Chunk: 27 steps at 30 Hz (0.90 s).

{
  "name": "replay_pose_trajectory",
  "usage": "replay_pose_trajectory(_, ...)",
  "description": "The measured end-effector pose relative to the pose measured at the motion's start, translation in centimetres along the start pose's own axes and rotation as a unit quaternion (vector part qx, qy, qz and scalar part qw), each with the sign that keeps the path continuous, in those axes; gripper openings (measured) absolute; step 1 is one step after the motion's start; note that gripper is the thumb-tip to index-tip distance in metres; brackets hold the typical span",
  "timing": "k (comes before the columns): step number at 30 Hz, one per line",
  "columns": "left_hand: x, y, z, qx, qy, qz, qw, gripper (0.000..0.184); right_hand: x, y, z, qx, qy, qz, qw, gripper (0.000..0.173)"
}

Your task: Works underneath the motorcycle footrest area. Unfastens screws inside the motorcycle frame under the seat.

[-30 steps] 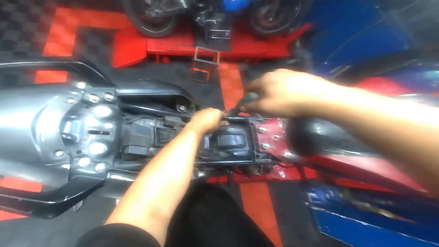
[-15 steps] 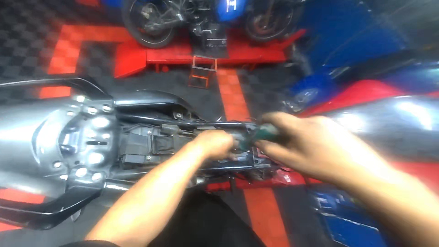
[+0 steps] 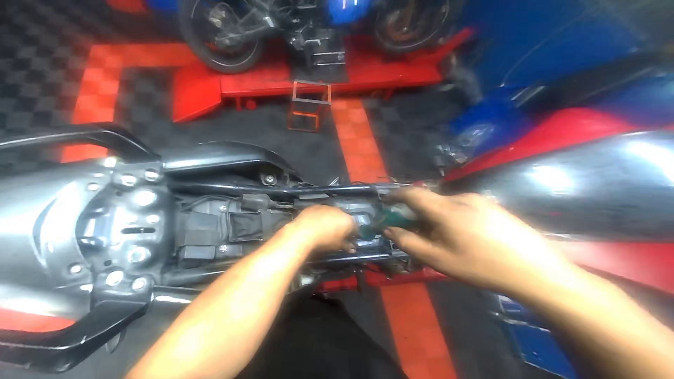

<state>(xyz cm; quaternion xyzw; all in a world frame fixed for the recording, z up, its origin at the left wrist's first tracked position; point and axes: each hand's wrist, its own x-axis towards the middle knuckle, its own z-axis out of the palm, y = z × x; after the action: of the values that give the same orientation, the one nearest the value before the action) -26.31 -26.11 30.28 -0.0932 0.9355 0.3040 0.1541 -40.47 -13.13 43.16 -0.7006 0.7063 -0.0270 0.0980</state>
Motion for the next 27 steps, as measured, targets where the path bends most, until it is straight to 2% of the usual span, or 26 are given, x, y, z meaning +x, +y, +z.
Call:
replay_pose_trajectory(6, -0.7, 0.5, -0.5, 0.024, -0.020, 0.014, 0.999, 0.025, -0.9, -0.5, -0.3, 0.007, -0.041, -0.192, 0.980, 0.032)
replay_pose_trajectory(8, -0.7, 0.4, -0.4, 0.033, -0.015, 0.026, 0.999, 0.023, -1.1, -1.4, -0.6, -0.053, -0.033, -0.178, 0.982, 0.021)
replay_pose_trajectory(9, -0.6, 0.3, -0.3, 0.032, -0.010, 0.036, 0.999, 0.021, -1.2, -1.8, -0.6, -0.101, -0.016, -0.144, 0.984, 0.017)
replay_pose_trajectory(11, -0.3, -0.1, -0.1, 0.024, 0.003, 0.051, 0.998, 0.016, -0.8, -2.5, -0.8, -0.209, -0.011, -0.031, 0.977, 0.059)
replay_pose_trajectory(13, -0.1, -0.1, -0.1, 0.016, 0.010, 0.055, 0.998, 0.017, -0.3, -2.9, -1.4, -0.269, -0.068, 0.063, 0.959, 0.077)
replay_pose_trajectory(14, -0.1, -0.1, -0.1, 0.015, 0.011, 0.057, 0.998, 0.016, -0.4, -2.9, -1.7, -0.275, -0.065, 0.054, 0.958, 0.078)
replay_pose_trajectory(15, -0.1, -0.2, -0.1, 0.014, 0.012, 0.058, 0.998, 0.015, -0.5, -2.8, -2.0, -0.263, -0.047, 0.014, 0.964, 0.073)
replay_pose_trajectory(17, -0.1, -0.1, -0.2, 0.015, 0.011, 0.055, 0.998, 0.015, -1.0, -2.6, -3.0, -0.207, -0.039, -0.112, 0.971, 0.040)
replay_pose_trajectory(19, -0.3, 0.1, -0.5, 0.012, 0.007, 0.049, 0.999, 0.016, -1.1, -2.8, -3.9, -0.155, -0.056, -0.196, 0.967, 0.029)
replay_pose_trajectory(21, -0.2, 0.1, -0.4, 0.021, -0.002, 0.054, 0.998, 0.015, -1.2, -2.7, -3.8, -0.155, -0.039, -0.203, 0.966, 0.010)
replay_pose_trajectory(22, -0.1, 0.1, -0.3, 0.021, -0.004, 0.058, 0.998, 0.015, -1.3, -2.7, -3.6, -0.179, -0.031, -0.170, 0.968, 0.009)
replay_pose_trajectory(25, -0.1, 0.2, -0.3, 0.016, -0.006, 0.055, 0.998, 0.020, -0.6, -3.0, -2.6, -0.271, -0.057, 0.029, 0.960, 0.068)
replay_pose_trajectory(26, -0.3, 0.2, -0.3, 0.013, 0.000, 0.058, 0.998, 0.021, -0.4, -3.2, -2.5, -0.277, -0.070, 0.068, 0.956, 0.076)
replay_pose_trajectory(27, -0.7, 0.3, -0.2, 0.013, 0.011, 0.062, 0.998, 0.023, -0.4, -3.3, -2.4, -0.271, -0.058, 0.070, 0.958, 0.076)
